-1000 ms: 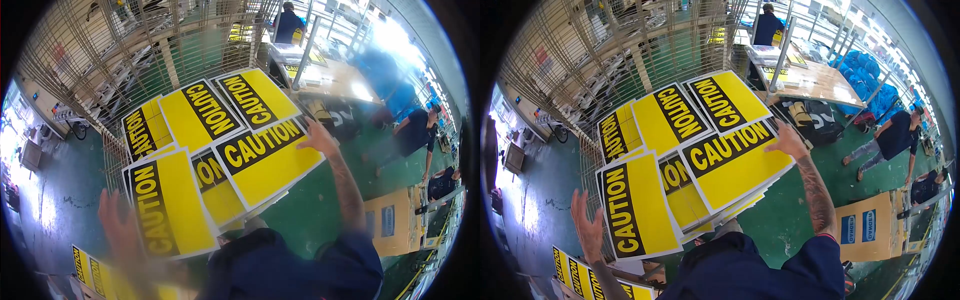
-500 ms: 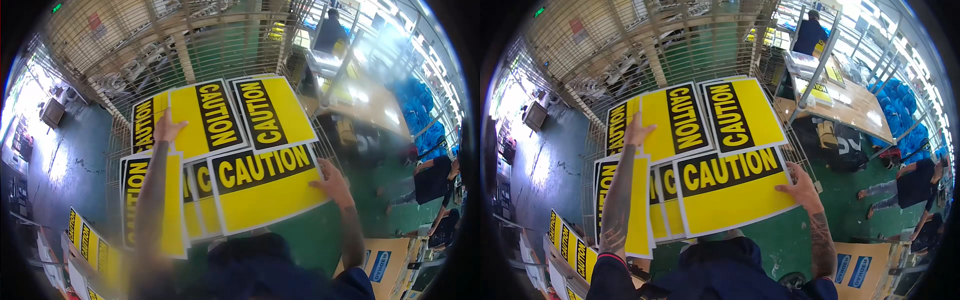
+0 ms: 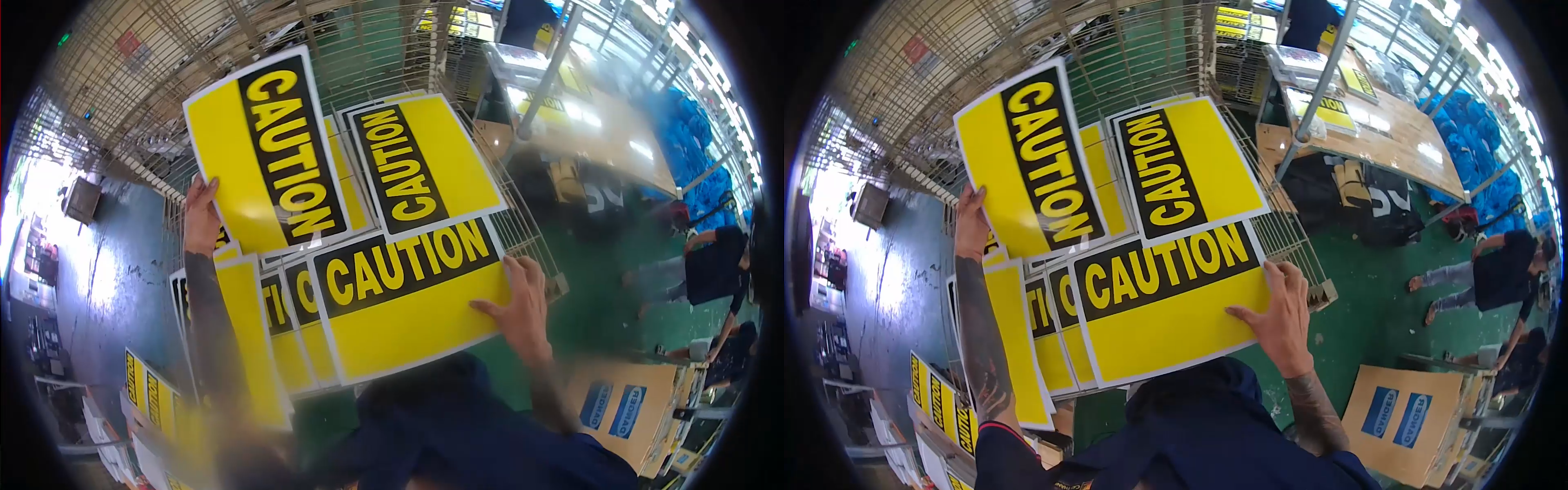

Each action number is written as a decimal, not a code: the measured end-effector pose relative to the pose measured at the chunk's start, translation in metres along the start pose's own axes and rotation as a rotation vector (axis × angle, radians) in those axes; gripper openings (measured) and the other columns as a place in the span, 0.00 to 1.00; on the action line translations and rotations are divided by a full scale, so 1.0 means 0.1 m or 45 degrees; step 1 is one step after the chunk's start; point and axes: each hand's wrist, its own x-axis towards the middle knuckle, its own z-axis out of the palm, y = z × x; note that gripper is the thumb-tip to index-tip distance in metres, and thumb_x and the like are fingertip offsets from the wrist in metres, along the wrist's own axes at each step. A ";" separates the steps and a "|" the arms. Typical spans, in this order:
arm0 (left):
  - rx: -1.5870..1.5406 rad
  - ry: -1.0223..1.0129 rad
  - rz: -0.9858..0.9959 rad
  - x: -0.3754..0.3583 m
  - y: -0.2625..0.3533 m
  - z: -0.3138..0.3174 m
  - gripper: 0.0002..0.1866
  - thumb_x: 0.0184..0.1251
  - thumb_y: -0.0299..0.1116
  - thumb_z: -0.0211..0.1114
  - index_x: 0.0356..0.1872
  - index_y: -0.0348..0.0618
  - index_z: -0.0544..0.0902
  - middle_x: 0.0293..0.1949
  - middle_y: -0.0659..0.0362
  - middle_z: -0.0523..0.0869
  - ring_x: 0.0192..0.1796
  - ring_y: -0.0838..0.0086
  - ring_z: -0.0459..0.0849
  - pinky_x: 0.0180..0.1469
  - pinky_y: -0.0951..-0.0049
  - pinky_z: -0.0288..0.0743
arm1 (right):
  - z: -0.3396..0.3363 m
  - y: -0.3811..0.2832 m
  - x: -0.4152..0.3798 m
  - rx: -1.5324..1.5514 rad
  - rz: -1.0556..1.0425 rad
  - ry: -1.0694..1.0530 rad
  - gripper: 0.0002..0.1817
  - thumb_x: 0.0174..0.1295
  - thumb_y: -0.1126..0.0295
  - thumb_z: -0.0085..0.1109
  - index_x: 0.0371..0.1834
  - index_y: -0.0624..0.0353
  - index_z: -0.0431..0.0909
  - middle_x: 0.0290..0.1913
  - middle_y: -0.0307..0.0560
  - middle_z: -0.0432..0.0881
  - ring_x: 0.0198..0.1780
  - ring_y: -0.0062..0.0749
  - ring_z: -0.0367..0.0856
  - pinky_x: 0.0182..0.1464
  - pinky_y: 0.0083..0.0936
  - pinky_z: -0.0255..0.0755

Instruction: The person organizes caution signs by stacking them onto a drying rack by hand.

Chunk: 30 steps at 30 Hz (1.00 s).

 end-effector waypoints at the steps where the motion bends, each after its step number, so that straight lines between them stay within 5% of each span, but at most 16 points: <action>1: -0.053 -0.111 0.016 0.03 -0.01 -0.03 0.19 0.81 0.26 0.62 0.69 0.40 0.79 0.63 0.57 0.88 0.64 0.70 0.87 0.69 0.68 0.79 | -0.01 -0.03 -0.06 -0.113 0.010 0.004 0.53 0.46 0.49 0.87 0.74 0.63 0.72 0.69 0.57 0.71 0.69 0.56 0.69 0.70 0.47 0.67; 5: -0.205 -0.231 0.137 0.16 -0.02 0.02 0.17 0.81 0.25 0.61 0.67 0.39 0.80 0.63 0.56 0.88 0.66 0.69 0.85 0.71 0.67 0.77 | 0.02 -0.18 -0.21 -0.278 -0.017 0.090 0.60 0.43 0.37 0.83 0.75 0.62 0.70 0.66 0.56 0.72 0.66 0.53 0.68 0.66 0.49 0.62; 9: -0.228 -0.317 0.320 0.17 0.17 0.28 0.18 0.83 0.27 0.60 0.69 0.42 0.77 0.66 0.57 0.85 0.68 0.69 0.83 0.70 0.64 0.77 | 0.11 -0.31 -0.23 -0.278 0.003 0.121 0.64 0.40 0.35 0.83 0.77 0.65 0.66 0.67 0.56 0.71 0.67 0.52 0.68 0.66 0.48 0.63; 18: -0.363 -0.108 0.216 -0.63 0.99 0.31 0.24 0.84 0.30 0.60 0.76 0.40 0.71 0.70 0.56 0.81 0.72 0.67 0.79 0.75 0.61 0.71 | 0.47 -0.47 -0.11 -0.341 -0.013 0.099 0.71 0.35 0.25 0.79 0.80 0.61 0.65 0.76 0.59 0.66 0.75 0.59 0.63 0.68 0.63 0.60; 23: -0.294 0.003 -0.006 -1.30 1.16 -0.05 0.24 0.86 0.32 0.58 0.77 0.40 0.70 0.72 0.55 0.80 0.73 0.66 0.79 0.76 0.61 0.71 | 0.40 -0.56 -0.18 -0.230 0.218 0.062 0.67 0.41 0.31 0.82 0.81 0.61 0.64 0.75 0.61 0.70 0.76 0.60 0.65 0.69 0.61 0.65; 27: -0.404 -0.043 -0.159 -1.72 1.13 -0.40 0.23 0.87 0.33 0.57 0.77 0.39 0.71 0.71 0.53 0.83 0.72 0.63 0.82 0.74 0.62 0.74 | 0.43 -0.43 -0.11 0.072 0.275 0.102 0.62 0.46 0.41 0.86 0.80 0.65 0.66 0.72 0.66 0.74 0.73 0.64 0.73 0.75 0.46 0.68; 30: -0.468 -0.003 -0.188 -2.01 1.12 -0.54 0.22 0.88 0.31 0.55 0.77 0.38 0.72 0.71 0.51 0.83 0.72 0.62 0.82 0.74 0.60 0.75 | 0.21 0.10 -0.10 0.509 0.168 0.022 0.53 0.51 0.49 0.86 0.75 0.68 0.71 0.68 0.61 0.80 0.71 0.49 0.77 0.73 0.37 0.70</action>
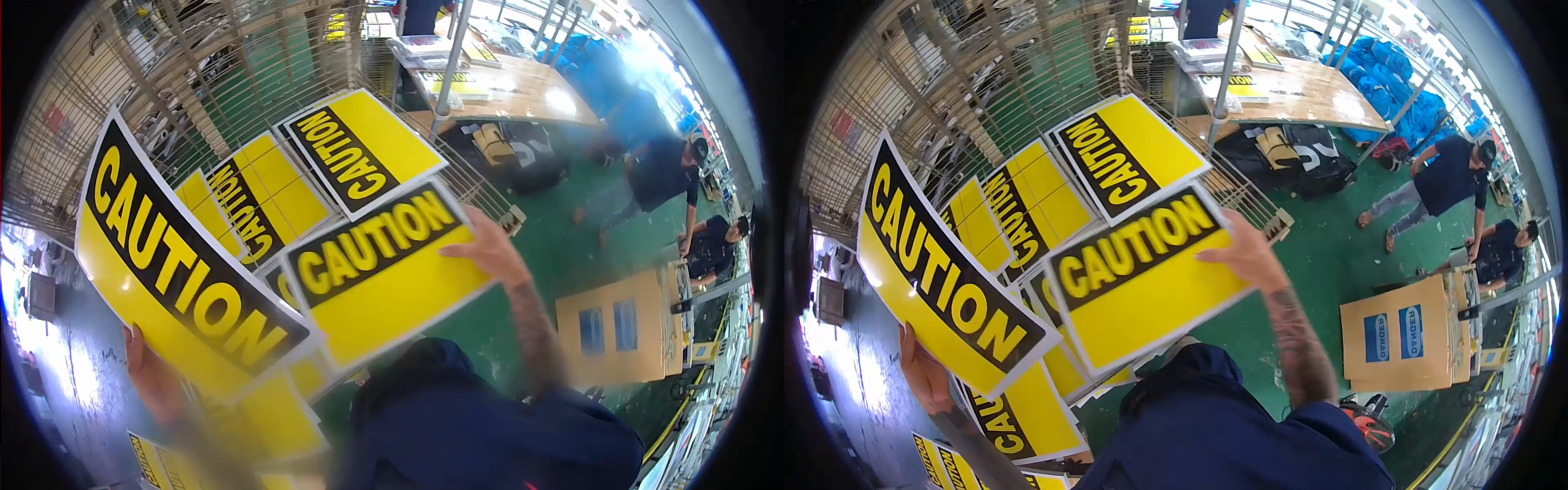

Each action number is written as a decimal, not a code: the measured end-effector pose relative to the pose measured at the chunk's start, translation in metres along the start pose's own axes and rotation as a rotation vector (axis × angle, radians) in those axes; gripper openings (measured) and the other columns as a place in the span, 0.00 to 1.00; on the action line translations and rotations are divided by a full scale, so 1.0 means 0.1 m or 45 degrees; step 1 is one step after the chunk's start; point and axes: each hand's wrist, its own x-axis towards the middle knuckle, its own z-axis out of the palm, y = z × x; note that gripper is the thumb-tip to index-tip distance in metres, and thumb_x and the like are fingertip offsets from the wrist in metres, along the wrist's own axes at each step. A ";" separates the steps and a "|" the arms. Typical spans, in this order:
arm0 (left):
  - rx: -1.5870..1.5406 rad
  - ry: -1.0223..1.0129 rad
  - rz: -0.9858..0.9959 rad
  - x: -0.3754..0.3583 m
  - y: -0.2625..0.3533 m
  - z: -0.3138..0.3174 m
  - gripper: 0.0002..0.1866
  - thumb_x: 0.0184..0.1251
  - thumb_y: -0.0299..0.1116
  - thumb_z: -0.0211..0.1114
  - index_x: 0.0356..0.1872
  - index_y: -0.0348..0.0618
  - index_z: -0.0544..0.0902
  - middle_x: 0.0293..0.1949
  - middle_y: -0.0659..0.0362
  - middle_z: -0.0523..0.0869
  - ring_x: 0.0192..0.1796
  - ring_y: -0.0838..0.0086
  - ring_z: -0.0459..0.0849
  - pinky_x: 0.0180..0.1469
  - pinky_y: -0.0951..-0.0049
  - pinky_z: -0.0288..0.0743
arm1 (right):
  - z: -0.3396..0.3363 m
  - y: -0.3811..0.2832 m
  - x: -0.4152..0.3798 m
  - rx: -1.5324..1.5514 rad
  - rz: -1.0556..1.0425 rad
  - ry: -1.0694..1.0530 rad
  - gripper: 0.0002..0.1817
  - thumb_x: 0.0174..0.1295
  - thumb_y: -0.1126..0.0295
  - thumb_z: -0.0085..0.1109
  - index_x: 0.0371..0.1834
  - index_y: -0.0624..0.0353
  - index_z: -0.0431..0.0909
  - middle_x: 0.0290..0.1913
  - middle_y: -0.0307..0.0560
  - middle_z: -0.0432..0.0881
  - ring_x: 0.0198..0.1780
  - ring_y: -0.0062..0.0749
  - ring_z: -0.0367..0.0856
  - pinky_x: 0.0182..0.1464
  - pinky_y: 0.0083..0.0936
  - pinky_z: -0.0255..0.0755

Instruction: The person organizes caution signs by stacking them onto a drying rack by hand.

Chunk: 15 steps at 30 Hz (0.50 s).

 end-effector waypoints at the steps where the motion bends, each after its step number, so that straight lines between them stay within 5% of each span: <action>1: 0.154 0.146 0.055 -0.10 -0.02 0.05 0.22 0.88 0.30 0.54 0.77 0.38 0.72 0.71 0.50 0.83 0.72 0.62 0.82 0.74 0.60 0.75 | -0.29 0.07 0.02 -0.129 0.117 -0.094 0.55 0.51 0.49 0.86 0.77 0.71 0.69 0.73 0.63 0.77 0.74 0.50 0.75 0.76 0.37 0.67; 2: 0.307 0.299 0.109 -0.22 -0.03 0.15 0.22 0.88 0.30 0.53 0.77 0.38 0.72 0.71 0.50 0.83 0.72 0.62 0.82 0.75 0.59 0.75 | -0.64 0.09 0.04 -0.260 0.232 -0.189 0.58 0.51 0.49 0.86 0.78 0.74 0.66 0.77 0.65 0.73 0.78 0.50 0.72 0.80 0.37 0.64; 3: 0.379 0.377 0.134 -0.28 -0.04 0.15 0.22 0.88 0.30 0.53 0.77 0.38 0.71 0.71 0.49 0.82 0.72 0.62 0.82 0.75 0.59 0.75 | -1.02 0.13 0.07 -0.311 0.091 -0.235 0.46 0.55 0.57 0.83 0.74 0.67 0.73 0.68 0.56 0.82 0.67 0.43 0.80 0.70 0.35 0.72; 4: 0.452 0.457 0.154 -0.35 -0.05 0.15 0.21 0.88 0.29 0.52 0.76 0.38 0.71 0.71 0.49 0.82 0.71 0.61 0.82 0.75 0.58 0.74 | -1.40 -0.05 0.11 -0.308 0.287 -0.207 0.53 0.50 0.55 0.86 0.76 0.73 0.70 0.73 0.61 0.78 0.77 0.45 0.72 0.80 0.35 0.63; 9: -0.053 0.205 0.052 -0.53 -0.19 -0.04 0.21 0.88 0.28 0.51 0.76 0.38 0.71 0.73 0.49 0.80 0.72 0.60 0.81 0.76 0.59 0.74 | -2.39 -0.40 1.36 -0.173 -0.101 -0.355 0.46 0.46 0.66 0.84 0.72 0.66 0.76 0.62 0.47 0.87 0.59 0.31 0.85 0.66 0.30 0.77; 13: 0.245 0.212 0.079 -0.44 -0.31 0.37 0.21 0.87 0.27 0.51 0.76 0.39 0.70 0.72 0.50 0.81 0.73 0.60 0.79 0.76 0.61 0.72 | -1.62 -0.86 2.96 -0.715 -0.522 -0.677 0.48 0.43 0.63 0.85 0.72 0.65 0.78 0.59 0.52 0.89 0.59 0.35 0.87 0.65 0.33 0.79; 15: 0.578 0.347 0.172 -0.46 -0.42 0.45 0.22 0.86 0.28 0.52 0.76 0.38 0.69 0.71 0.50 0.81 0.73 0.61 0.80 0.76 0.62 0.72 | -0.95 -1.02 3.55 -0.546 -0.703 -0.837 0.56 0.43 0.57 0.86 0.79 0.63 0.71 0.67 0.57 0.85 0.65 0.42 0.84 0.70 0.36 0.76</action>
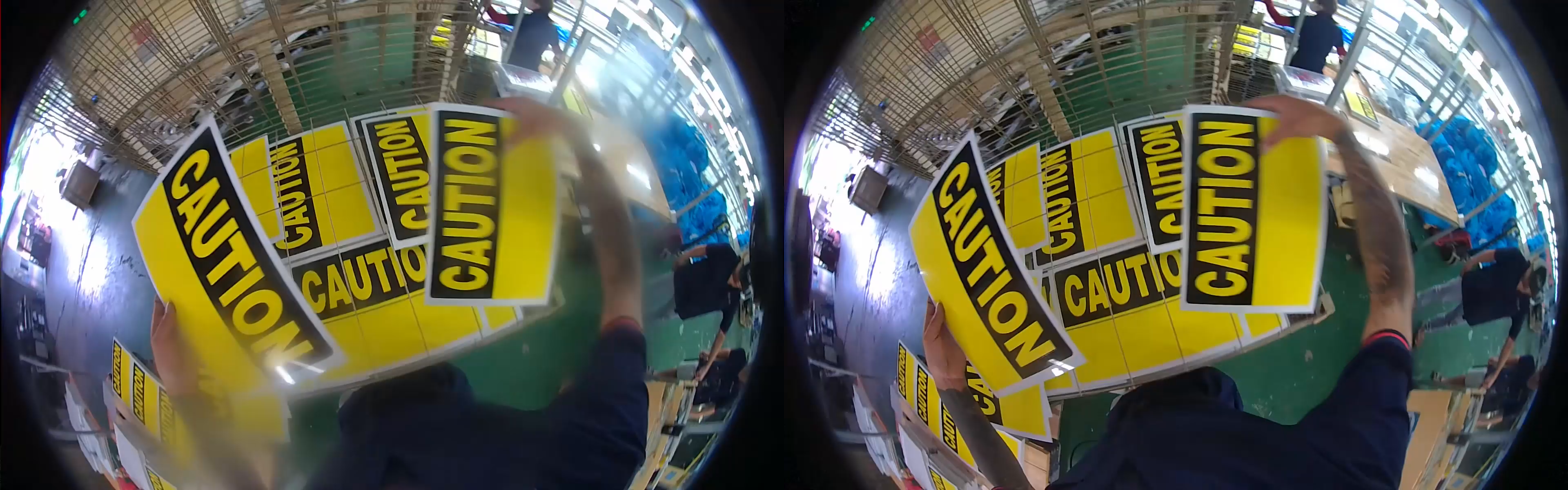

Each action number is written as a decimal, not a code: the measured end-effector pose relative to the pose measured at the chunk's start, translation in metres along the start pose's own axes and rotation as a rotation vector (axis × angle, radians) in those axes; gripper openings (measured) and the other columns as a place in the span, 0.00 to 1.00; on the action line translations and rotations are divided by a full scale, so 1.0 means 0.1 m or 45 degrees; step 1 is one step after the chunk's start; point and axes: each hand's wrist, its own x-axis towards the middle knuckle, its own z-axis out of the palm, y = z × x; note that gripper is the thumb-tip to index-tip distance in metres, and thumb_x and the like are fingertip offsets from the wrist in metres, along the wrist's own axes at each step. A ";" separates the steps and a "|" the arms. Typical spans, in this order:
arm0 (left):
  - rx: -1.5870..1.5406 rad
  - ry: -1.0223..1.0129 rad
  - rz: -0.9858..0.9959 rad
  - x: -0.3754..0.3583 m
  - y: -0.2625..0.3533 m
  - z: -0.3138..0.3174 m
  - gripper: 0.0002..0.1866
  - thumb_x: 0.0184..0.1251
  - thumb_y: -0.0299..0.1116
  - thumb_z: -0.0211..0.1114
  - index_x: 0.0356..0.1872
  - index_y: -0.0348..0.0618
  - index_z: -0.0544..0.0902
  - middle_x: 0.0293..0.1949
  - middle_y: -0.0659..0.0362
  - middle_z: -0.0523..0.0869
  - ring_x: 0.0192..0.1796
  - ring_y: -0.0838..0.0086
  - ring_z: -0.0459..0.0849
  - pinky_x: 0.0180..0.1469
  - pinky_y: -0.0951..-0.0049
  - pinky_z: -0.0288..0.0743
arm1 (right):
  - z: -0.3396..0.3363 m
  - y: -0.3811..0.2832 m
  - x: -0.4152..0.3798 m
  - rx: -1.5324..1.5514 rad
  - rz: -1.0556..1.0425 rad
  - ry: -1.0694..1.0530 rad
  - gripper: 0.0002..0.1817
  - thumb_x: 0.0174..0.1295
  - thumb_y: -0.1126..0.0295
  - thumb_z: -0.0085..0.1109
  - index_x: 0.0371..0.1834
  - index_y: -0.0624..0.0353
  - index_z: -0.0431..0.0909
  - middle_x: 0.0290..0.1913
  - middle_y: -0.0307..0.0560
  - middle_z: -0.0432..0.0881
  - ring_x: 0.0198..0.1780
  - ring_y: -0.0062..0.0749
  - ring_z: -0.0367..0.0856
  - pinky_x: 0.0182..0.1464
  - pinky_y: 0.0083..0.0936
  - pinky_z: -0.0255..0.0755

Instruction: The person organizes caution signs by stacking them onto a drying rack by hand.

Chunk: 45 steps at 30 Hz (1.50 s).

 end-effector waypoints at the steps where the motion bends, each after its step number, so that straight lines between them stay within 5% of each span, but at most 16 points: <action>1: 0.077 0.053 0.030 -0.06 -0.01 0.09 0.23 0.86 0.28 0.53 0.77 0.38 0.69 0.71 0.51 0.81 0.72 0.62 0.80 0.75 0.63 0.73 | 0.03 0.01 0.46 0.031 -0.114 -0.137 0.58 0.44 0.55 0.86 0.81 0.62 0.68 0.69 0.58 0.83 0.67 0.44 0.83 0.71 0.37 0.75; 7: 0.370 0.475 0.076 -0.77 -0.12 0.15 0.25 0.82 0.28 0.55 0.76 0.36 0.71 0.69 0.52 0.83 0.68 0.64 0.84 0.70 0.64 0.77 | 0.77 0.62 2.35 -0.534 -0.306 -0.241 0.57 0.43 0.35 0.85 0.73 0.60 0.77 0.70 0.61 0.81 0.68 0.55 0.81 0.71 0.51 0.74; 9: 0.059 0.712 0.097 -1.09 -0.07 0.25 0.26 0.80 0.26 0.56 0.77 0.35 0.70 0.69 0.52 0.83 0.67 0.64 0.84 0.71 0.64 0.77 | 0.99 0.83 2.70 -0.745 -0.363 -0.333 0.54 0.41 0.33 0.85 0.67 0.61 0.81 0.66 0.63 0.80 0.70 0.57 0.77 0.70 0.56 0.72; 11: -0.184 0.880 0.157 -1.26 -0.10 0.27 0.28 0.78 0.24 0.58 0.77 0.33 0.70 0.69 0.51 0.83 0.67 0.64 0.84 0.71 0.63 0.76 | 1.25 1.59 2.93 -0.321 -0.808 0.242 0.49 0.35 0.48 0.91 0.62 0.62 0.82 0.59 0.58 0.80 0.68 0.54 0.75 0.72 0.48 0.68; 16: -0.243 0.842 0.091 -1.48 0.11 0.32 0.30 0.81 0.23 0.55 0.81 0.35 0.66 0.72 0.50 0.80 0.72 0.63 0.81 0.74 0.61 0.74 | 0.23 0.51 1.76 0.175 -0.211 0.072 0.42 0.49 0.64 0.84 0.68 0.62 0.75 0.61 0.50 0.80 0.63 0.39 0.80 0.66 0.35 0.75; 19: -0.364 0.894 0.309 -1.43 -0.12 0.21 0.30 0.82 0.23 0.53 0.83 0.38 0.64 0.73 0.50 0.79 0.72 0.62 0.81 0.74 0.61 0.74 | -0.24 0.14 1.33 0.626 -0.420 0.069 0.35 0.59 0.70 0.72 0.71 0.65 0.73 0.61 0.47 0.83 0.61 0.34 0.84 0.66 0.31 0.77; 21: 0.127 0.839 0.347 -1.46 -0.17 0.08 0.35 0.83 0.22 0.50 0.88 0.44 0.54 0.76 0.53 0.76 0.74 0.62 0.78 0.75 0.60 0.73 | -0.62 0.21 1.20 0.805 -0.595 -0.040 0.36 0.62 0.68 0.69 0.75 0.65 0.71 0.63 0.47 0.85 0.62 0.32 0.84 0.67 0.29 0.77; 26: -0.422 0.825 0.613 -1.02 0.01 0.34 0.36 0.82 0.19 0.51 0.88 0.43 0.54 0.81 0.51 0.69 0.77 0.59 0.73 0.77 0.62 0.70 | -0.04 -0.50 0.80 1.258 -0.273 0.669 0.31 0.69 0.73 0.60 0.77 0.62 0.72 0.67 0.52 0.83 0.68 0.39 0.82 0.71 0.32 0.75; 28: 0.777 1.035 0.781 -0.85 -0.17 0.10 0.35 0.82 0.22 0.51 0.86 0.44 0.56 0.82 0.50 0.67 0.77 0.58 0.74 0.77 0.58 0.69 | 0.67 -1.10 0.54 0.917 -0.342 0.761 0.32 0.67 0.77 0.59 0.78 0.62 0.72 0.67 0.56 0.83 0.70 0.46 0.79 0.73 0.35 0.73; 31: 1.388 1.169 0.927 -0.67 0.06 0.26 0.32 0.84 0.30 0.53 0.85 0.45 0.58 0.80 0.50 0.68 0.77 0.58 0.72 0.77 0.55 0.66 | 1.89 -2.42 0.25 -0.311 -0.684 0.791 0.35 0.65 0.83 0.56 0.79 0.61 0.71 0.68 0.61 0.81 0.73 0.56 0.75 0.76 0.40 0.70; 32: 1.383 1.215 0.974 -0.63 0.21 0.39 0.31 0.85 0.33 0.54 0.84 0.45 0.58 0.80 0.51 0.68 0.77 0.58 0.72 0.78 0.55 0.66 | 2.20 -2.79 0.28 -0.009 -0.654 0.685 0.29 0.69 0.79 0.57 0.76 0.60 0.73 0.65 0.56 0.82 0.70 0.49 0.77 0.73 0.38 0.72; 34: -0.129 0.747 1.060 -0.61 0.37 0.47 0.32 0.86 0.40 0.57 0.84 0.44 0.59 0.78 0.51 0.69 0.76 0.59 0.72 0.78 0.55 0.65 | 2.66 -3.60 0.28 1.912 -0.168 0.231 0.20 0.76 0.71 0.59 0.69 0.60 0.76 0.60 0.47 0.84 0.65 0.35 0.80 0.66 0.33 0.75; 35: -0.864 0.460 0.997 -0.61 0.43 0.45 0.33 0.87 0.44 0.58 0.83 0.43 0.59 0.78 0.51 0.70 0.76 0.60 0.71 0.77 0.55 0.65 | 2.80 -3.94 0.23 2.238 -0.067 0.256 0.16 0.79 0.67 0.60 0.65 0.60 0.77 0.57 0.43 0.85 0.63 0.28 0.81 0.63 0.31 0.76; 36: -0.926 0.357 0.964 -0.65 0.45 0.36 0.36 0.84 0.48 0.63 0.83 0.45 0.59 0.76 0.51 0.71 0.73 0.63 0.73 0.75 0.58 0.67 | 2.95 -4.13 0.22 2.295 -0.211 0.186 0.15 0.81 0.63 0.59 0.64 0.56 0.79 0.56 0.39 0.86 0.58 0.24 0.83 0.57 0.27 0.77; 38: -0.416 0.632 1.025 -0.65 0.45 0.15 0.38 0.82 0.47 0.67 0.82 0.46 0.59 0.74 0.52 0.72 0.72 0.65 0.74 0.74 0.60 0.69 | 3.07 -4.54 0.09 2.354 -0.205 0.223 0.14 0.82 0.65 0.58 0.64 0.58 0.78 0.58 0.39 0.85 0.59 0.25 0.83 0.59 0.26 0.77; 45: -0.346 0.724 1.029 -0.79 0.55 -0.22 0.42 0.76 0.41 0.75 0.81 0.44 0.60 0.71 0.50 0.75 0.69 0.65 0.77 0.73 0.61 0.71 | 3.36 -5.14 -0.14 2.586 -0.187 0.202 0.23 0.81 0.68 0.57 0.75 0.58 0.73 0.64 0.45 0.84 0.65 0.36 0.81 0.69 0.37 0.73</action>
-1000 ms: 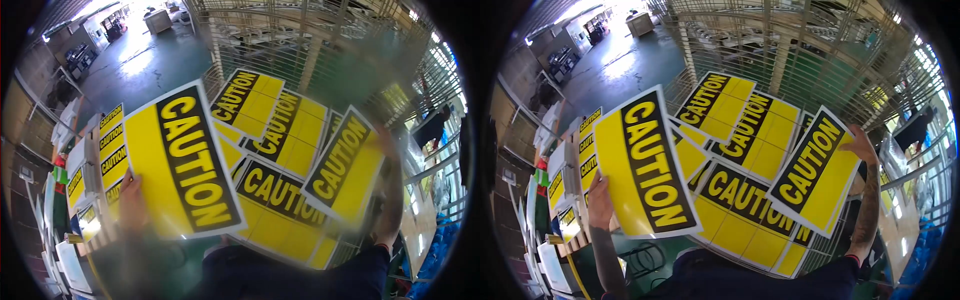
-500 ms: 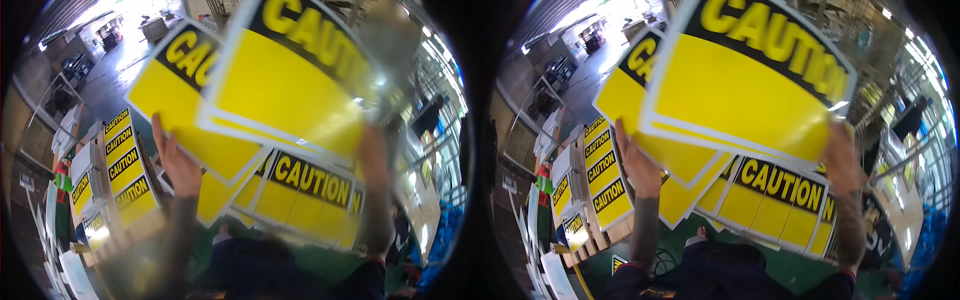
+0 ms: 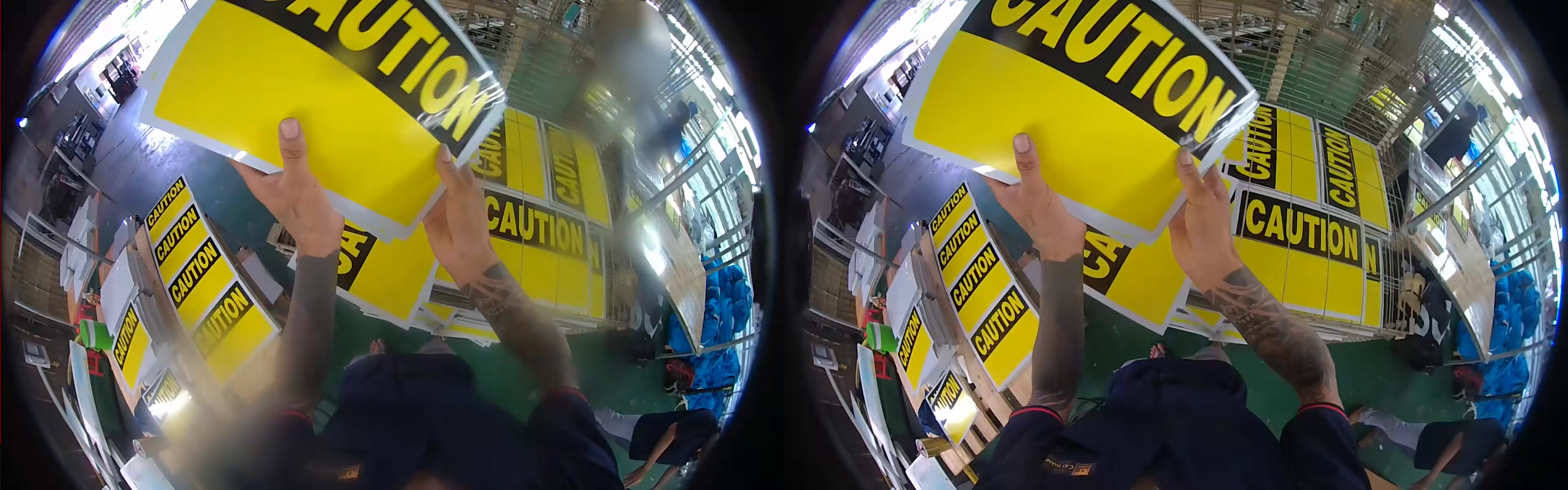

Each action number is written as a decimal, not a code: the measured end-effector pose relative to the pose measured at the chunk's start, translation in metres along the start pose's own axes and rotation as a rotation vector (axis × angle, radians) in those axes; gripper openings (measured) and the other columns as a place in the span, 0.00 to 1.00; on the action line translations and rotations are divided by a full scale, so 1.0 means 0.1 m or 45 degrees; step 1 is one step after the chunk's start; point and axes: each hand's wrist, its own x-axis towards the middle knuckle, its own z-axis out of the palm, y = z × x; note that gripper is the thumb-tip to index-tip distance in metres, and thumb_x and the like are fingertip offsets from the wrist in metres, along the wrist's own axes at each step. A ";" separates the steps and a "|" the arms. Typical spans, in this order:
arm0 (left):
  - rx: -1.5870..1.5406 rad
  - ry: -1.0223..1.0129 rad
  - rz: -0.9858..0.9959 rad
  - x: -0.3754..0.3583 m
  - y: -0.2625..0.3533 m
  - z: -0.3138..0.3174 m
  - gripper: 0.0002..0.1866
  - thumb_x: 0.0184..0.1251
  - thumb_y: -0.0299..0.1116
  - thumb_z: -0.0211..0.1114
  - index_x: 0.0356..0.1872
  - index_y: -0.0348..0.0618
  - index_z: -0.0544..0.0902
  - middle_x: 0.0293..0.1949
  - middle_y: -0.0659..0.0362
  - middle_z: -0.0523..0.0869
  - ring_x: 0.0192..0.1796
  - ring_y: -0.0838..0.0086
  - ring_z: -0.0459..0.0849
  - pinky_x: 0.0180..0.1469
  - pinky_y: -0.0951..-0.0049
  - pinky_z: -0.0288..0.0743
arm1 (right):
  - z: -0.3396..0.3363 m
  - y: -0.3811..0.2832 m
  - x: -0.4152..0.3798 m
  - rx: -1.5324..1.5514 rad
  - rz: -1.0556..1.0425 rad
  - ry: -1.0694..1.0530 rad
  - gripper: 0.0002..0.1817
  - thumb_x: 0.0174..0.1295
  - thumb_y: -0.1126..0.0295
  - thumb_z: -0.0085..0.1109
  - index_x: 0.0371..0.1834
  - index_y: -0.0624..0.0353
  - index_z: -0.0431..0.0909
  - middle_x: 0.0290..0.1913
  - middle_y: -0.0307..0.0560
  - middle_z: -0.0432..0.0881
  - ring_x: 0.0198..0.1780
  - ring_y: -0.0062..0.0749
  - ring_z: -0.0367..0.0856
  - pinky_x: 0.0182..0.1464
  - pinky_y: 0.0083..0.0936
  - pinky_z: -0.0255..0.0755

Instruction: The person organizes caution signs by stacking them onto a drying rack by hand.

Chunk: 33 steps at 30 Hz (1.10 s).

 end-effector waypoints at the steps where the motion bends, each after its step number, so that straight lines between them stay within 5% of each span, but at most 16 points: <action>1: -0.009 0.007 -0.008 0.04 -0.01 -0.08 0.42 0.75 0.40 0.76 0.81 0.44 0.60 0.72 0.49 0.75 0.70 0.64 0.77 0.73 0.61 0.71 | 0.05 0.03 -0.02 0.006 -0.023 -0.013 0.24 0.80 0.69 0.58 0.77 0.59 0.72 0.64 0.47 0.84 0.66 0.39 0.81 0.70 0.38 0.73; 2: -0.268 -0.026 -0.070 0.06 0.04 -0.24 0.42 0.76 0.45 0.73 0.82 0.44 0.60 0.73 0.47 0.74 0.72 0.62 0.76 0.75 0.59 0.70 | -0.15 0.03 0.05 -0.476 -0.314 -0.152 0.23 0.80 0.64 0.60 0.74 0.59 0.74 0.65 0.44 0.84 0.67 0.33 0.80 0.70 0.34 0.72; 4: -0.790 -0.083 -0.168 0.05 0.28 -0.62 0.43 0.79 0.54 0.68 0.84 0.43 0.60 0.75 0.44 0.73 0.75 0.58 0.74 0.77 0.56 0.68 | -0.36 -0.31 0.33 -0.812 -0.223 -0.186 0.25 0.79 0.61 0.63 0.72 0.62 0.76 0.63 0.43 0.86 0.64 0.30 0.82 0.67 0.29 0.75; 6: -0.193 -0.030 -0.269 0.01 0.85 -0.64 0.58 0.71 0.85 0.32 0.89 0.49 0.52 0.83 0.42 0.63 0.78 0.48 0.74 0.76 0.44 0.69 | -0.44 -0.70 0.62 -1.006 -0.045 -0.262 0.27 0.77 0.61 0.65 0.74 0.63 0.76 0.61 0.45 0.87 0.61 0.30 0.84 0.63 0.27 0.78; 8: -0.504 -0.093 -0.508 -0.13 0.95 -1.02 0.60 0.69 0.87 0.34 0.89 0.51 0.49 0.84 0.42 0.61 0.74 0.46 0.78 0.69 0.44 0.78 | -0.49 -0.90 0.89 -1.075 0.155 -0.292 0.29 0.76 0.64 0.67 0.76 0.63 0.74 0.59 0.48 0.87 0.58 0.32 0.86 0.61 0.28 0.81; 10: -0.420 -0.393 -0.668 -0.49 0.90 -1.38 0.59 0.71 0.83 0.45 0.89 0.48 0.48 0.82 0.42 0.64 0.72 0.49 0.80 0.63 0.50 0.84 | -0.63 -0.89 1.25 -1.179 0.266 -0.280 0.31 0.74 0.66 0.68 0.78 0.61 0.73 0.58 0.49 0.87 0.57 0.32 0.87 0.59 0.28 0.82; 12: 0.154 -0.281 -0.978 -0.84 0.90 -1.32 0.50 0.78 0.65 0.60 0.89 0.45 0.51 0.80 0.43 0.67 0.67 0.56 0.83 0.60 0.59 0.86 | -0.79 -0.75 1.51 -1.413 0.293 -0.574 0.32 0.70 0.65 0.73 0.76 0.61 0.76 0.58 0.48 0.87 0.56 0.31 0.87 0.57 0.29 0.81; 15: 0.567 -0.266 -0.801 -1.31 0.76 -1.29 0.42 0.79 0.42 0.68 0.86 0.38 0.58 0.69 0.49 0.74 0.59 0.67 0.84 0.55 0.70 0.84 | -0.98 -0.46 1.82 -1.729 0.389 -0.758 0.37 0.64 0.61 0.79 0.74 0.64 0.78 0.58 0.52 0.87 0.56 0.33 0.87 0.58 0.33 0.80; 20: 1.266 -0.069 -0.712 -1.83 0.24 -1.63 0.35 0.84 0.40 0.64 0.84 0.41 0.63 0.61 0.59 0.79 0.58 0.74 0.80 0.52 0.70 0.80 | -1.33 -0.01 1.88 -2.721 -0.400 -1.129 0.41 0.60 0.48 0.78 0.72 0.62 0.78 0.60 0.65 0.82 0.64 0.51 0.81 0.67 0.44 0.75; 21: 0.823 0.161 -1.027 -1.78 0.29 -1.44 0.31 0.85 0.36 0.63 0.82 0.41 0.66 0.65 0.59 0.79 0.62 0.74 0.80 0.58 0.68 0.80 | -1.37 0.04 1.86 -2.733 -0.253 -1.144 0.40 0.61 0.43 0.76 0.69 0.60 0.79 0.60 0.63 0.79 0.66 0.58 0.77 0.68 0.49 0.74; 24: 0.352 0.290 -1.027 -1.86 0.06 -1.25 0.26 0.85 0.31 0.61 0.78 0.42 0.68 0.68 0.57 0.80 0.66 0.72 0.80 0.63 0.68 0.79 | -1.24 0.02 1.69 -2.564 -0.253 -1.032 0.36 0.62 0.46 0.76 0.69 0.55 0.81 0.56 0.60 0.81 0.60 0.58 0.79 0.65 0.45 0.74; 25: 0.323 0.301 -0.837 -1.88 -0.03 -1.17 0.25 0.84 0.28 0.61 0.77 0.43 0.68 0.71 0.55 0.79 0.71 0.70 0.78 0.68 0.66 0.77 | -1.16 0.00 1.68 -2.557 -0.067 -0.990 0.37 0.62 0.45 0.76 0.68 0.58 0.80 0.60 0.59 0.79 0.64 0.60 0.77 0.67 0.47 0.73; 28: 0.297 0.263 -0.830 -1.81 0.07 -1.01 0.25 0.84 0.26 0.61 0.77 0.43 0.68 0.71 0.55 0.79 0.71 0.69 0.78 0.70 0.65 0.75 | -1.19 0.05 1.62 -2.600 -0.342 -0.944 0.42 0.61 0.43 0.76 0.71 0.61 0.75 0.62 0.59 0.77 0.66 0.61 0.75 0.69 0.50 0.72; 29: 0.401 0.233 -0.747 -1.82 0.12 -0.95 0.26 0.83 0.25 0.60 0.78 0.40 0.67 0.72 0.54 0.77 0.72 0.68 0.77 0.73 0.64 0.72 | -1.14 0.01 1.62 -2.606 -0.285 -0.895 0.48 0.60 0.43 0.78 0.77 0.61 0.69 0.70 0.61 0.73 0.73 0.60 0.71 0.73 0.50 0.68; 32: 0.690 0.099 -0.507 -1.79 0.39 -0.76 0.29 0.82 0.25 0.60 0.79 0.37 0.65 0.73 0.52 0.76 0.73 0.67 0.75 0.75 0.65 0.67 | -1.33 -0.02 1.96 -2.168 -0.543 -0.994 0.54 0.58 0.43 0.79 0.80 0.62 0.64 0.78 0.64 0.68 0.79 0.56 0.67 0.78 0.48 0.63; 33: 0.772 0.050 -0.482 -1.73 0.54 -0.65 0.32 0.80 0.26 0.62 0.80 0.34 0.63 0.73 0.51 0.75 0.73 0.66 0.74 0.76 0.65 0.65 | -1.25 -0.12 2.00 -1.891 -0.352 -1.070 0.58 0.58 0.43 0.81 0.82 0.67 0.60 0.76 0.66 0.71 0.77 0.53 0.71 0.76 0.47 0.68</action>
